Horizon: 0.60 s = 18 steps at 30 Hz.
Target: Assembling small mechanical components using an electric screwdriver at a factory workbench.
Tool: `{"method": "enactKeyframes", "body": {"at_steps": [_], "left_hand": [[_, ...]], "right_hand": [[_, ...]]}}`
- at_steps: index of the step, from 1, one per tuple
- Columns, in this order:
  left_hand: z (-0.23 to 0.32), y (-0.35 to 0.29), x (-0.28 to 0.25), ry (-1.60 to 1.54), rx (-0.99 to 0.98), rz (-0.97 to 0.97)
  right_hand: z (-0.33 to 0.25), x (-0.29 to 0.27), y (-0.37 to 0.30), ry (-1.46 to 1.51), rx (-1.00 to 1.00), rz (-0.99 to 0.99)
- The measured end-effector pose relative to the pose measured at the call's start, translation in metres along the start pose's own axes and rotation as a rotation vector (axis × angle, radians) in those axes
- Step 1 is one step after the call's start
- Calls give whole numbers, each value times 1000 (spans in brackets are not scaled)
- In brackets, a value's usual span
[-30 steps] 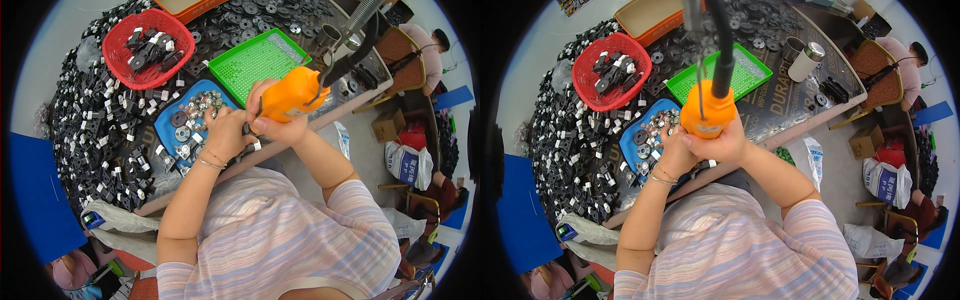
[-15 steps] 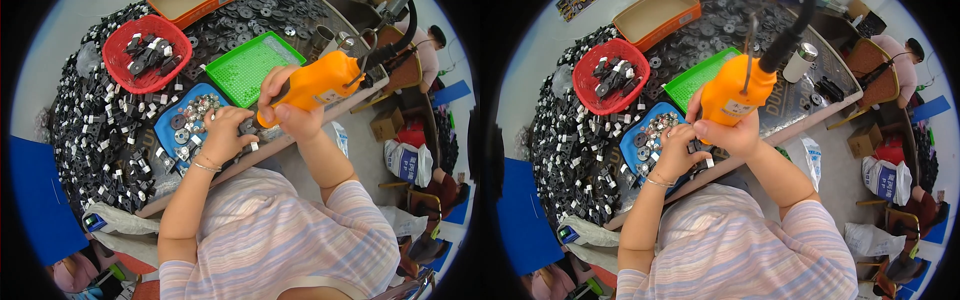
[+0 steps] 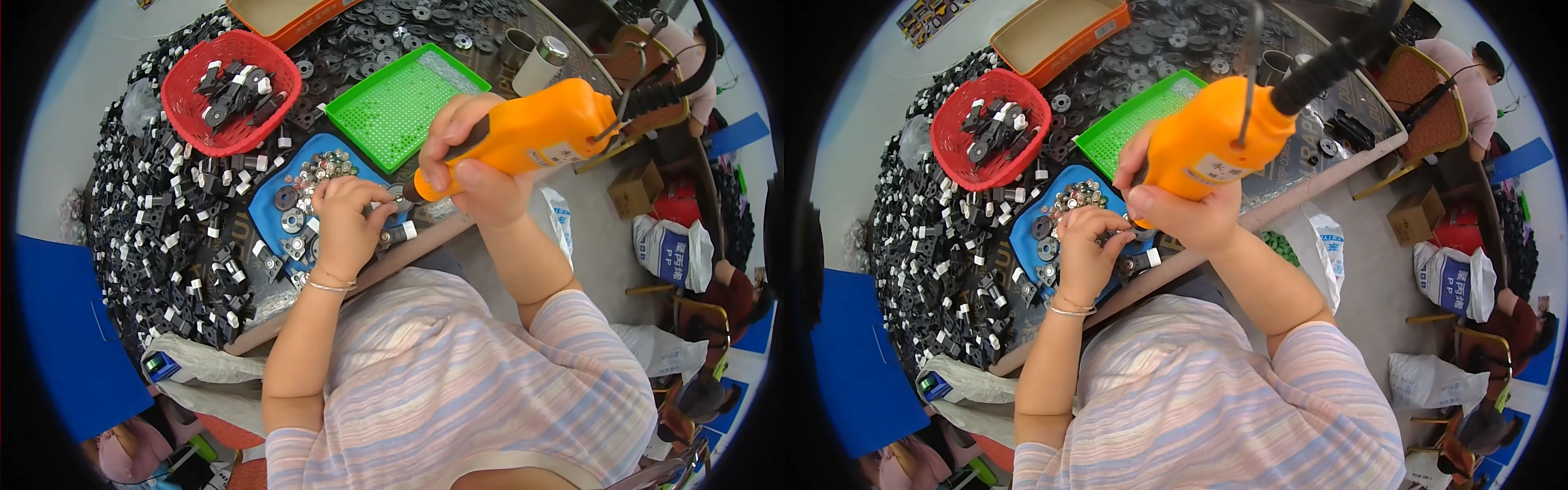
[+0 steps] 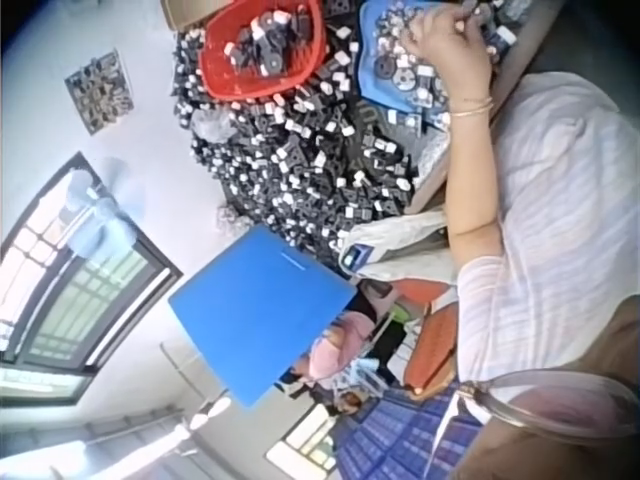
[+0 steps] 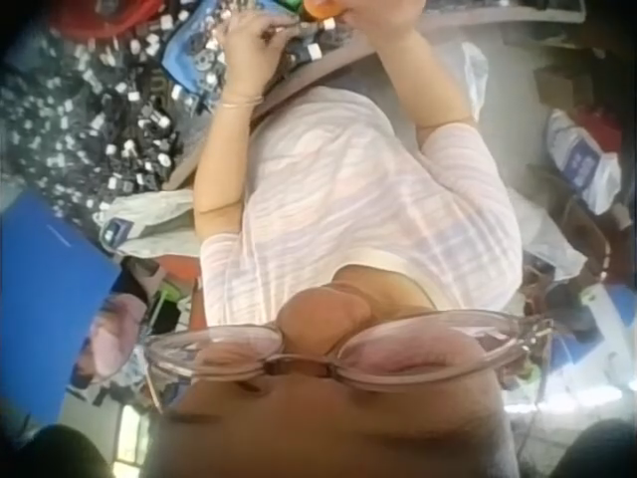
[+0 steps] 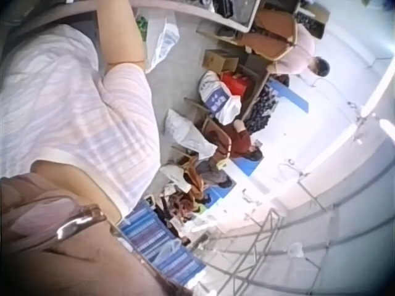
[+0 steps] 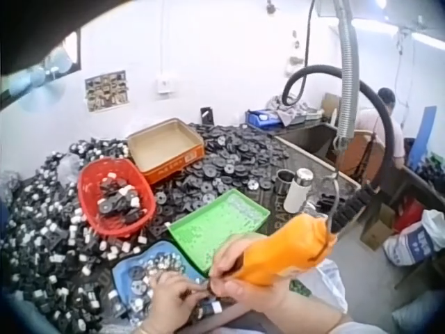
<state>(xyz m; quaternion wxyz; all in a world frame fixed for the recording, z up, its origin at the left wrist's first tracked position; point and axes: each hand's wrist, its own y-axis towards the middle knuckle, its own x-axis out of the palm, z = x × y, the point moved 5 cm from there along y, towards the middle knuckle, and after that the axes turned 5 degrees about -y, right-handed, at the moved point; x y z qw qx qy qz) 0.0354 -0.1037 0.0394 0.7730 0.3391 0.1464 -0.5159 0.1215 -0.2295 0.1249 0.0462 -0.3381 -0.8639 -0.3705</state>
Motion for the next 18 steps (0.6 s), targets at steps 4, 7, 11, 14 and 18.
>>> {"method": "enactKeyframes", "body": {"at_steps": [4, 7, 11, 14, 18], "left_hand": [[-3, -2, 1, -84, -42, -18], [-2, -3, 1, -123, -59, -24], [-3, -4, 2, -130, -39, -14], [-5, -5, 2, -162, -48, -10], [-8, -6, 4, -236, -81, -19]], "right_hand": [[-3, -1, -4, 67, -25, -9], [-5, 1, -7, 78, -26, -10], [-6, 2, -8, 72, -37, -15], [-6, 3, -9, 82, -36, -14], [-8, 4, -9, 63, -45, -30]]}}
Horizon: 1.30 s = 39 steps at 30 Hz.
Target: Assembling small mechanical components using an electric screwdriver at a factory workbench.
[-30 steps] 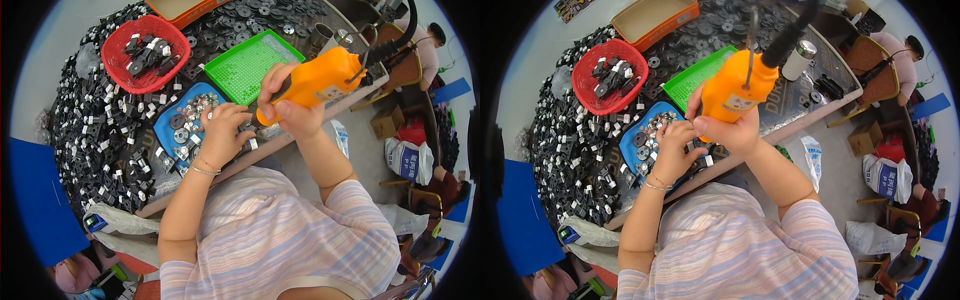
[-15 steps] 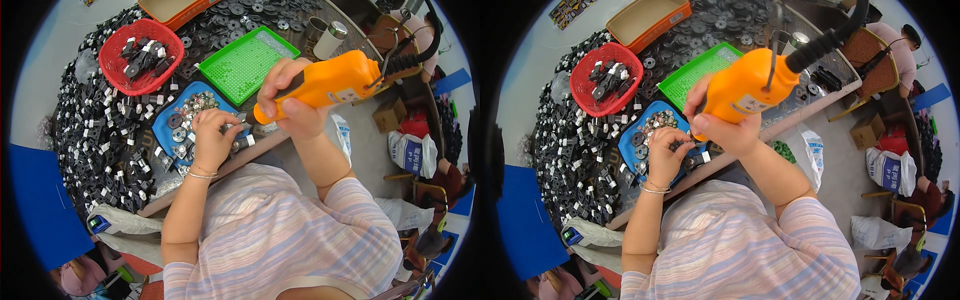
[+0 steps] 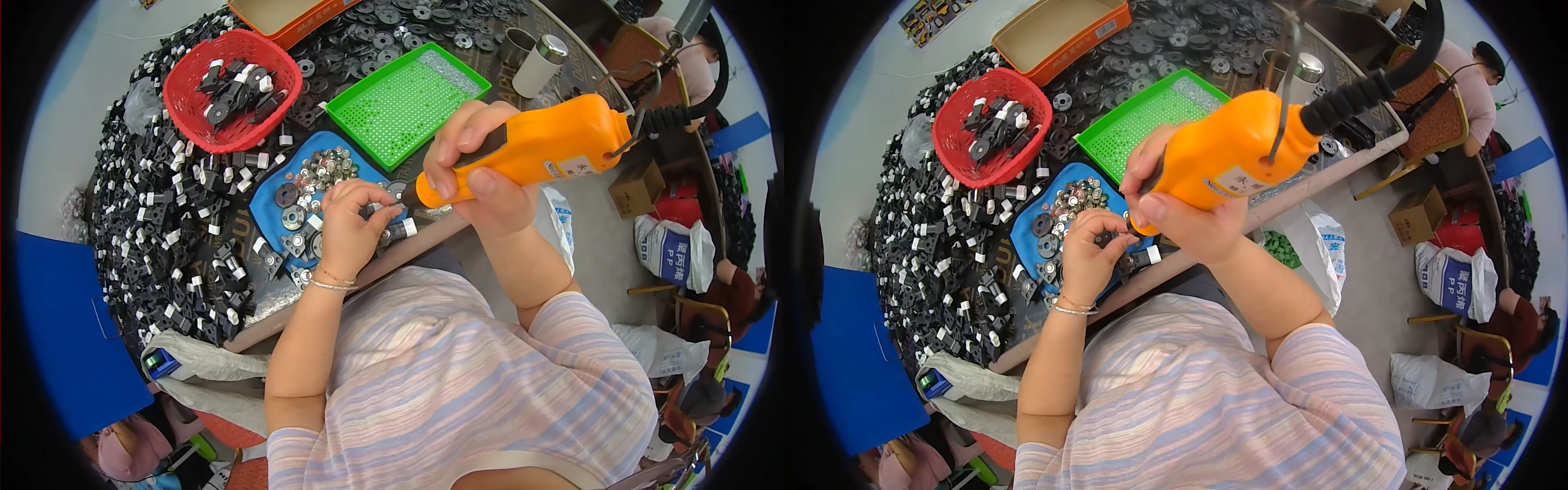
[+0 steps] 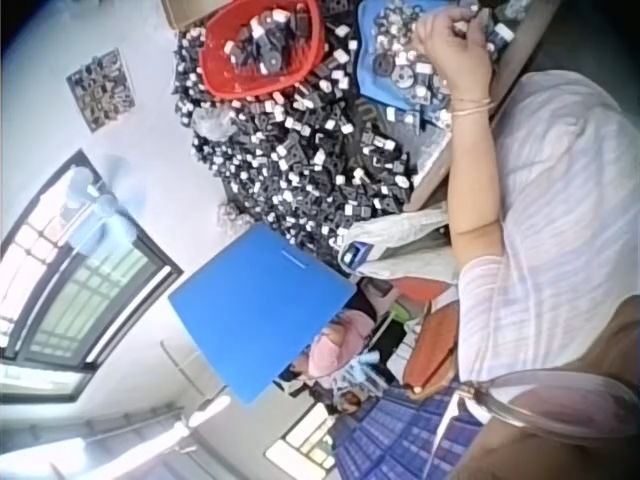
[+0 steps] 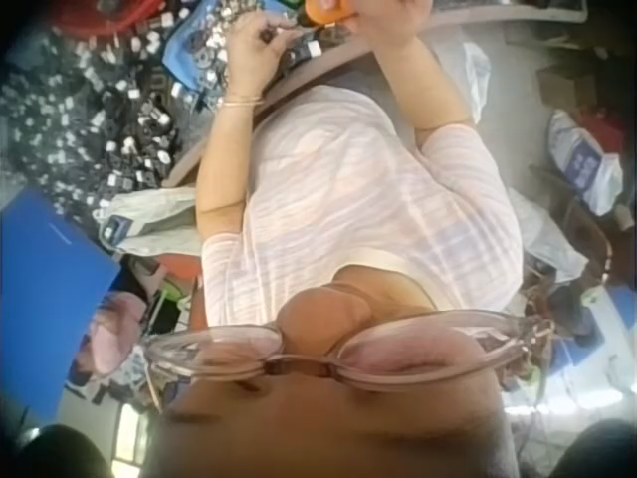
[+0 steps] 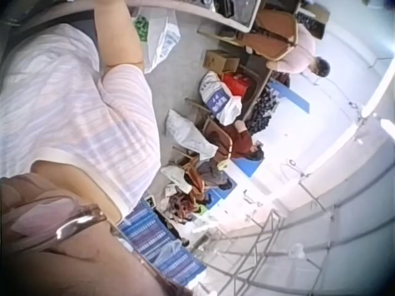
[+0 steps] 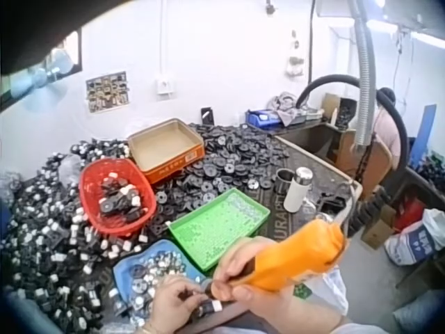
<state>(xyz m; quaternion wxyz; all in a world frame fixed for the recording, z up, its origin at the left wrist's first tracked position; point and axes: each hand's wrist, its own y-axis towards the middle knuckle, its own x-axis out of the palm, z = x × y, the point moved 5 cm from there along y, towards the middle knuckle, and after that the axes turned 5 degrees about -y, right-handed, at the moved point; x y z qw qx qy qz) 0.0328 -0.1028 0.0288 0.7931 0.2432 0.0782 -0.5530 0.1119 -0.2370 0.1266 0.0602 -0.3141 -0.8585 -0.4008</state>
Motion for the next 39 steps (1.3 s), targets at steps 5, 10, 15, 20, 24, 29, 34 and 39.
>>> {"method": "enactKeyframes", "body": {"at_steps": [5, 10, 15, 20, 24, 29, 34, 39], "left_hand": [[0, 1, 3, 52, 25, -47], [12, 2, 10, 301, 120, -107], [5, 7, 19, 434, 120, -202], [-1, 14, 26, 508, 171, -201], [-12, 17, 28, 493, 219, -169], [-10, 19, 27, 424, 186, -167], [-14, 15, 26, 386, 222, -61], [-1, 16, 22, 474, 58, -285]], "right_hand": [[3, 0, 0, -9, -11, 9], [27, -3, -5, -170, 57, 48], [33, 1, -5, -208, 159, 62], [35, 6, 0, -251, 134, 50], [41, 8, 1, -272, 168, -24], [44, 9, 3, -271, 152, -92], [51, 4, 10, -162, 205, -265], [24, -19, 42, -78, 115, -157]]}}
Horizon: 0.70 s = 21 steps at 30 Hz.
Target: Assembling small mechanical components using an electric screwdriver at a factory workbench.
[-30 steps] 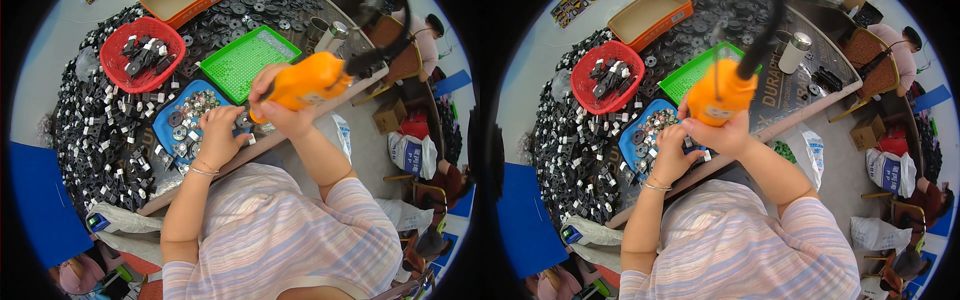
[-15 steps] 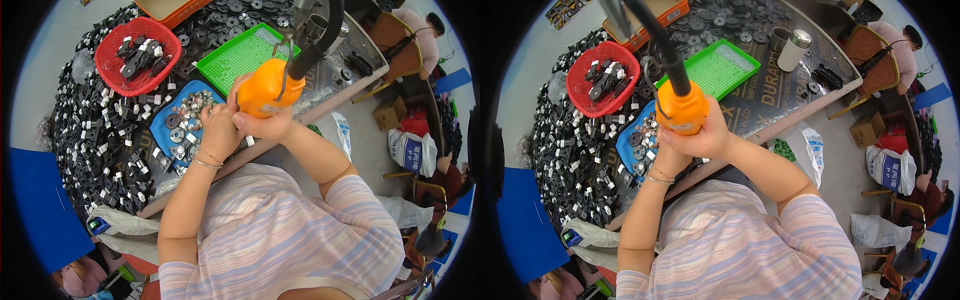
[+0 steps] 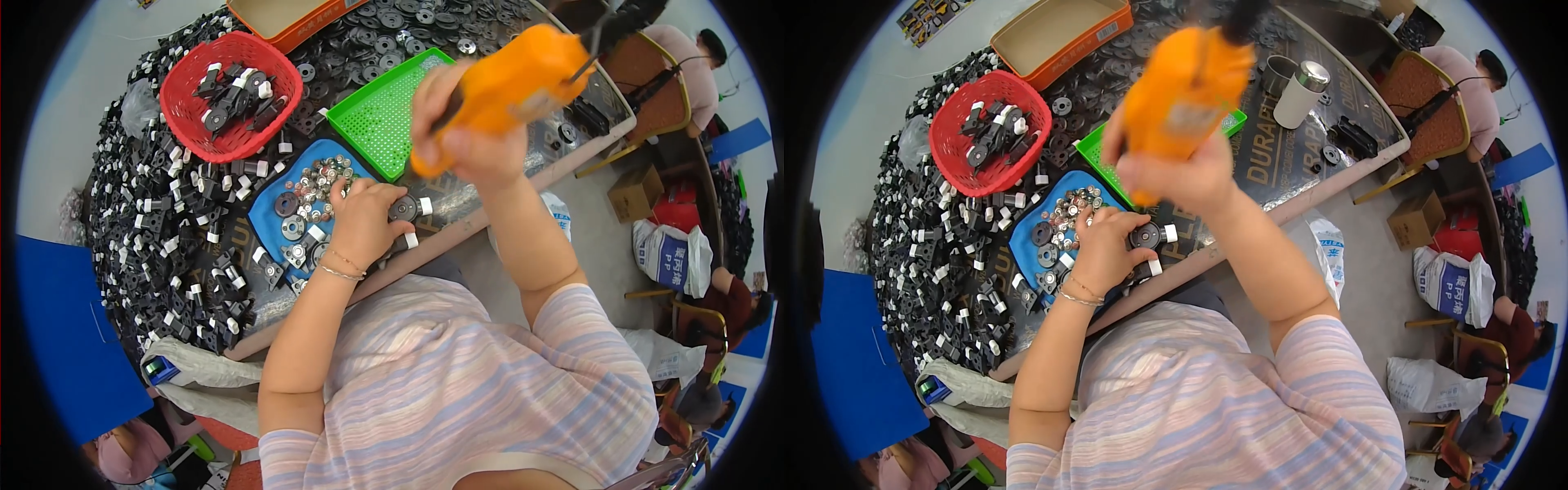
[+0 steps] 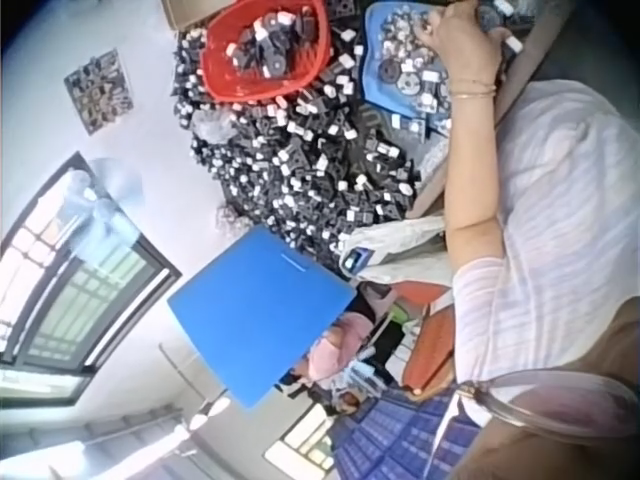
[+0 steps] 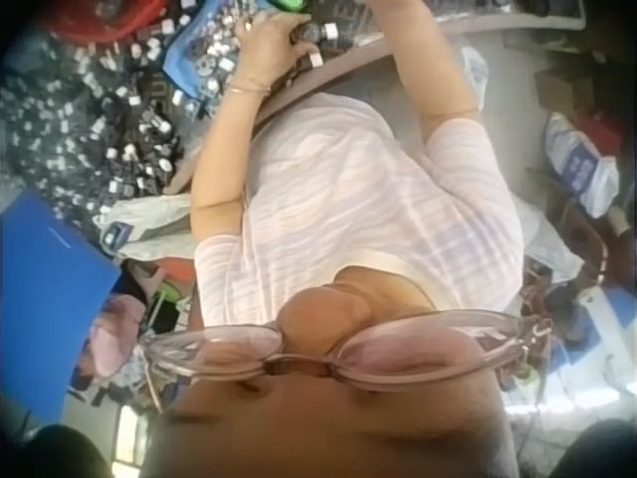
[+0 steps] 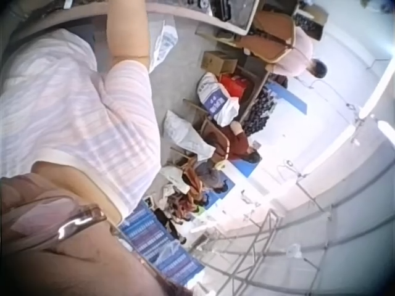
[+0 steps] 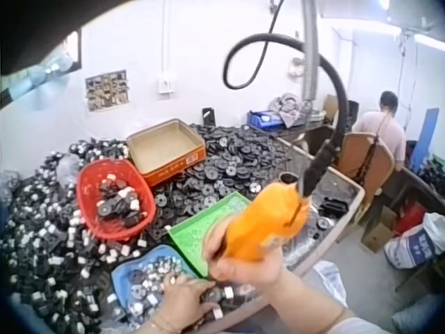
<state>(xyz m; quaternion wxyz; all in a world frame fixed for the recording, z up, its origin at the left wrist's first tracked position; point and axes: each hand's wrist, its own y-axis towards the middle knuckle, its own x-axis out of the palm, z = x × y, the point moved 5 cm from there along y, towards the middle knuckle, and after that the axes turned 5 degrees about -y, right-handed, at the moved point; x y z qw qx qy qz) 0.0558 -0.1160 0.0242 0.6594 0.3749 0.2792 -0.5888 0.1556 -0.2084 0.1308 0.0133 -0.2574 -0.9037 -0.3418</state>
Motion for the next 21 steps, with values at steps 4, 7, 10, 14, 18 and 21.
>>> {"method": "enactKeyframes", "body": {"at_steps": [4, 7, 10, 14, 18, 21], "left_hand": [[1, 2, 2, -9, -25, 34], [3, 2, 4, 17, -52, 51], [6, 2, 2, 26, -70, 68], [5, 2, 2, 23, -90, 60], [5, 2, 2, 14, -90, 63], [3, 2, 3, 12, -91, 62]], "right_hand": [[23, -23, 2, -178, -37, 265], [37, -21, -4, -219, -14, 289], [44, -21, -6, -174, -27, 328], [47, -21, -5, -165, -14, 313], [49, -22, -5, -175, -8, 304], [49, -20, -4, -193, -3, 293]]}}
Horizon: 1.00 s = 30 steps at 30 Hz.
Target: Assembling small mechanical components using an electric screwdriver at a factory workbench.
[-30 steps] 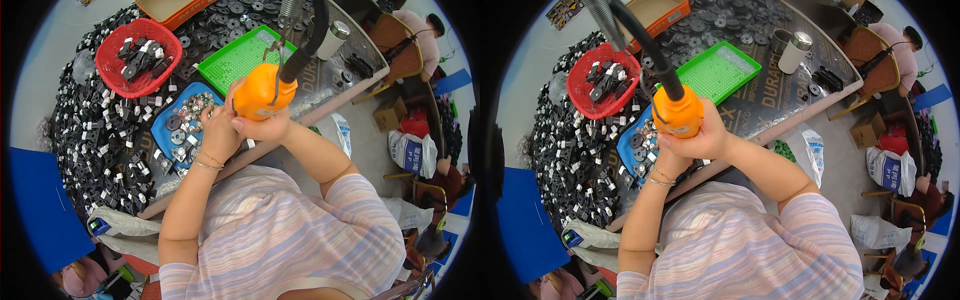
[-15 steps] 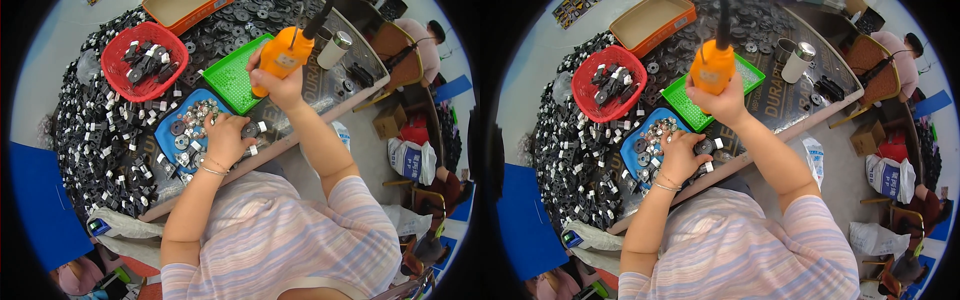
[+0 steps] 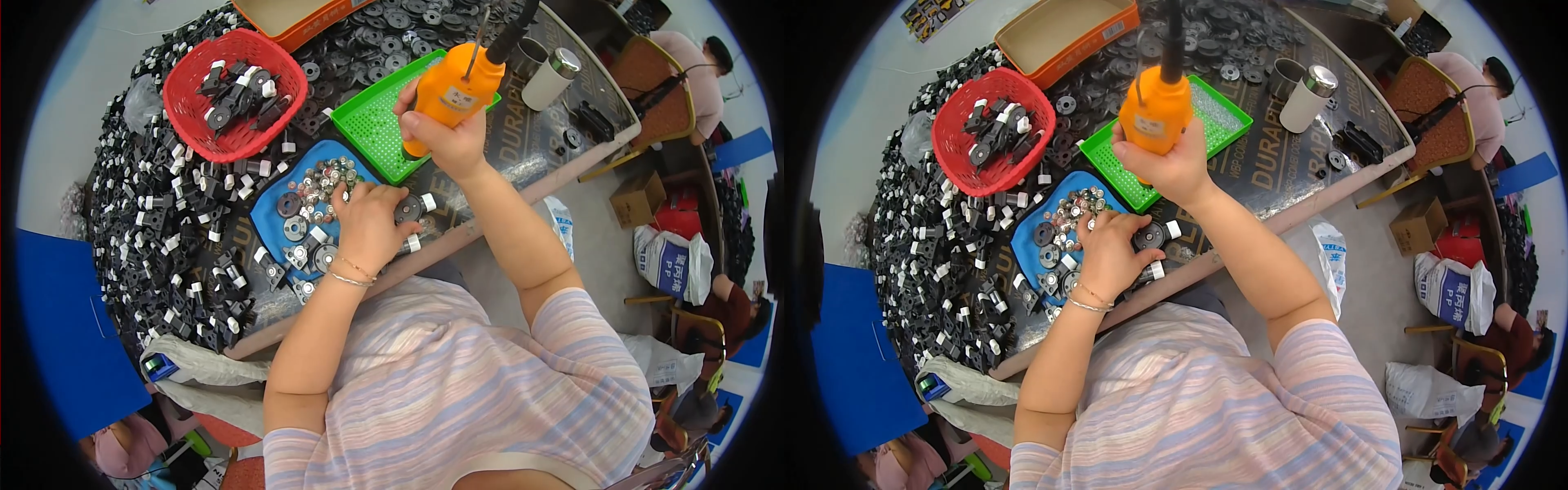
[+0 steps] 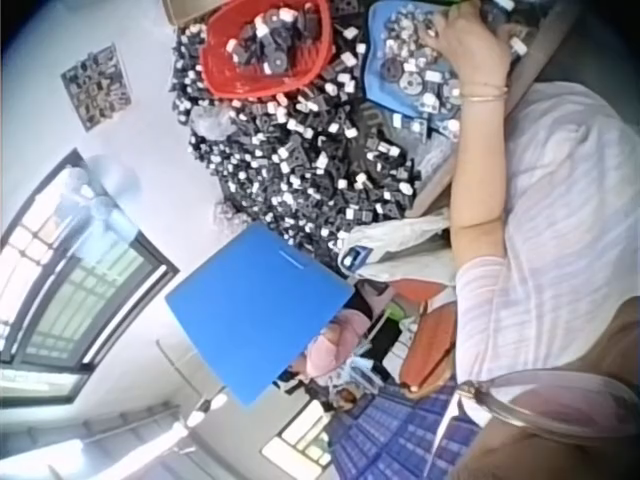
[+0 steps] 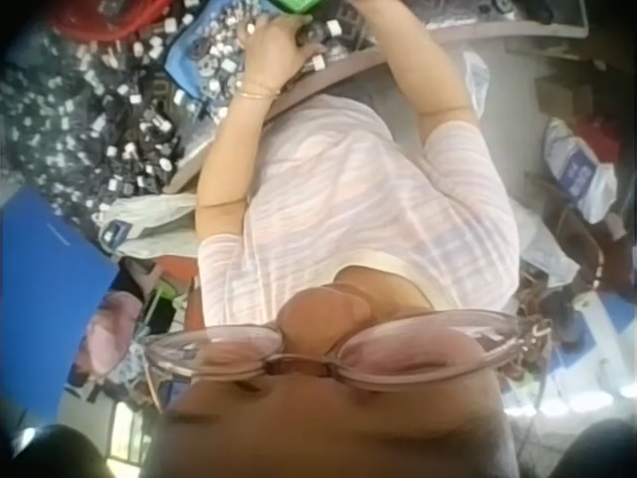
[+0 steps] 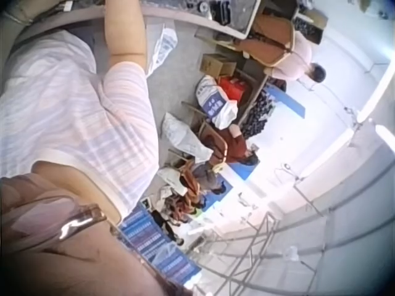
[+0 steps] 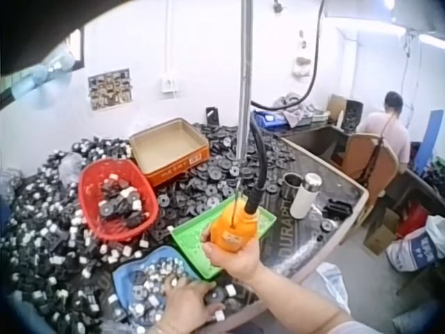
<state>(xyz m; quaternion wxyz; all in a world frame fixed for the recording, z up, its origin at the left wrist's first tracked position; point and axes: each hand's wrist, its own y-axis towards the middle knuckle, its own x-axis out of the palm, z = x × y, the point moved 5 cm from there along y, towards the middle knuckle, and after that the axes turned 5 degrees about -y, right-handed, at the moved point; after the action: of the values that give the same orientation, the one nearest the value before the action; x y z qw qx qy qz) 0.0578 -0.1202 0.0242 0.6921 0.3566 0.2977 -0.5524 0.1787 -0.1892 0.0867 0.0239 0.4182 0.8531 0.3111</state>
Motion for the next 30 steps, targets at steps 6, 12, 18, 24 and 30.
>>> {"method": "enactKeyframes", "body": {"at_steps": [6, 12, 18, 24, 30], "left_hand": [[0, 0, 1, -8, -6, 0], [-4, 0, 2, -29, 11, -19], [-16, -3, -15, -225, 51, -130], [-20, -31, -50, -226, 45, -77], [-47, -56, -77, 28, -28, 138]], "right_hand": [[0, 1, 0, 15, 4, 7], [-2, 3, -2, -20, -20, 6], [-19, -2, 4, 50, -24, 52], [-52, 8, -12, 204, 8, -143], [-52, 21, -33, 146, 15, -156]]}}
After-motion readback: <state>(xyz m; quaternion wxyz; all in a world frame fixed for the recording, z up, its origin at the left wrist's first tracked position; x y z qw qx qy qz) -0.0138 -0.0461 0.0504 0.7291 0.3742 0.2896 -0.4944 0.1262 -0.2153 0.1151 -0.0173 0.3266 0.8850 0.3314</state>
